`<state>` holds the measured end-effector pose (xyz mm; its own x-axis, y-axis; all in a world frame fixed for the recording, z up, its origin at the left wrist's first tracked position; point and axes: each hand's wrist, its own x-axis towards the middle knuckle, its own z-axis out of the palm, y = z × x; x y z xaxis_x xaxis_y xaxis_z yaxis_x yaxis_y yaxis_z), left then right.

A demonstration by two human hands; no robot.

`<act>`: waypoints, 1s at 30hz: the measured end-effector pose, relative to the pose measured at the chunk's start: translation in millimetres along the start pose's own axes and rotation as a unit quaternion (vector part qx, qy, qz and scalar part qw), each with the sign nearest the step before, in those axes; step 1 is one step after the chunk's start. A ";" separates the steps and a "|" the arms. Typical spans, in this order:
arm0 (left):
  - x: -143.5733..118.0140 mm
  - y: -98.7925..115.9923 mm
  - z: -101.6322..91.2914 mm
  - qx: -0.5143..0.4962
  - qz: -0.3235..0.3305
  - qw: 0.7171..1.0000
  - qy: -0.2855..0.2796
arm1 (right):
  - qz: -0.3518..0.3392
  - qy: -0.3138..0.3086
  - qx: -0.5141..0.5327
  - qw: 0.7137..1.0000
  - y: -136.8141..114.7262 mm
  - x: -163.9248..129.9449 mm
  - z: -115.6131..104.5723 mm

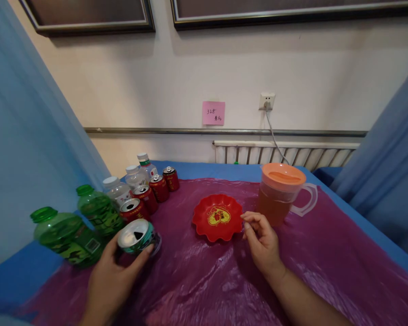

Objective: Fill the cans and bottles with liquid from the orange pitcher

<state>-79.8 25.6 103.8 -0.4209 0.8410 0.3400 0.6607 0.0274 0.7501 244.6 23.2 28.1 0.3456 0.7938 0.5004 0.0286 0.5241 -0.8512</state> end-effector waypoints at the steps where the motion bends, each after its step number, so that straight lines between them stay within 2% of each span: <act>1: 0.5 11.5 4.1 -0.010 0.012 1.000 -0.020 | 0.004 0.005 0.001 1.000 0.9 0.5 -0.4; 4: 8.3 52.2 25.0 -0.073 0.067 0.992 -0.082 | 0.011 0.015 0.001 1.000 4.5 2.1 -0.9; 7: 20.2 90.5 58.2 -0.128 0.130 0.973 -0.140 | 0.010 0.020 -0.002 1.000 6.6 4.3 -0.5; 10: 30.3 110.2 97.9 -0.154 0.151 0.961 -0.173 | 0.006 0.028 -0.006 1.000 5.7 6.1 0.1; 13: 35.5 105.3 133.4 -0.140 0.138 0.963 -0.183 | 0.011 0.033 -0.002 0.999 3.1 6.8 0.9; 16: 36.1 85.9 154.9 -0.101 0.125 0.966 -0.203 | 0.025 0.027 0.008 0.999 1.7 6.2 3.4; 19: 36.0 68.3 163.2 -0.072 0.140 0.963 -0.219 | 0.035 0.028 0.014 0.999 1.9 4.7 8.4; 23: 38.5 59.9 167.4 -0.035 0.166 0.964 -0.206 | 0.029 0.048 0.007 0.998 -8.5 3.3 10.9; 25: 39.4 60.2 169.2 -0.026 0.177 0.963 -0.202 | 0.014 0.064 -0.007 0.998 -23.9 6.6 2.9; 27: 39.0 61.8 170.2 -0.026 0.185 0.962 -0.200 | -0.019 0.096 -0.035 0.995 -43.3 15.7 -14.6; 30: 36.4 64.9 169.4 -0.029 0.192 0.961 -0.199 | -0.082 0.208 -0.076 0.972 -64.1 39.0 -54.3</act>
<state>53.1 149.5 68.7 0.1259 0.9231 0.3632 0.6785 -0.3473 0.6473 307.1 3.8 93.5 0.6725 0.4945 0.5506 0.2427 0.5555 -0.7953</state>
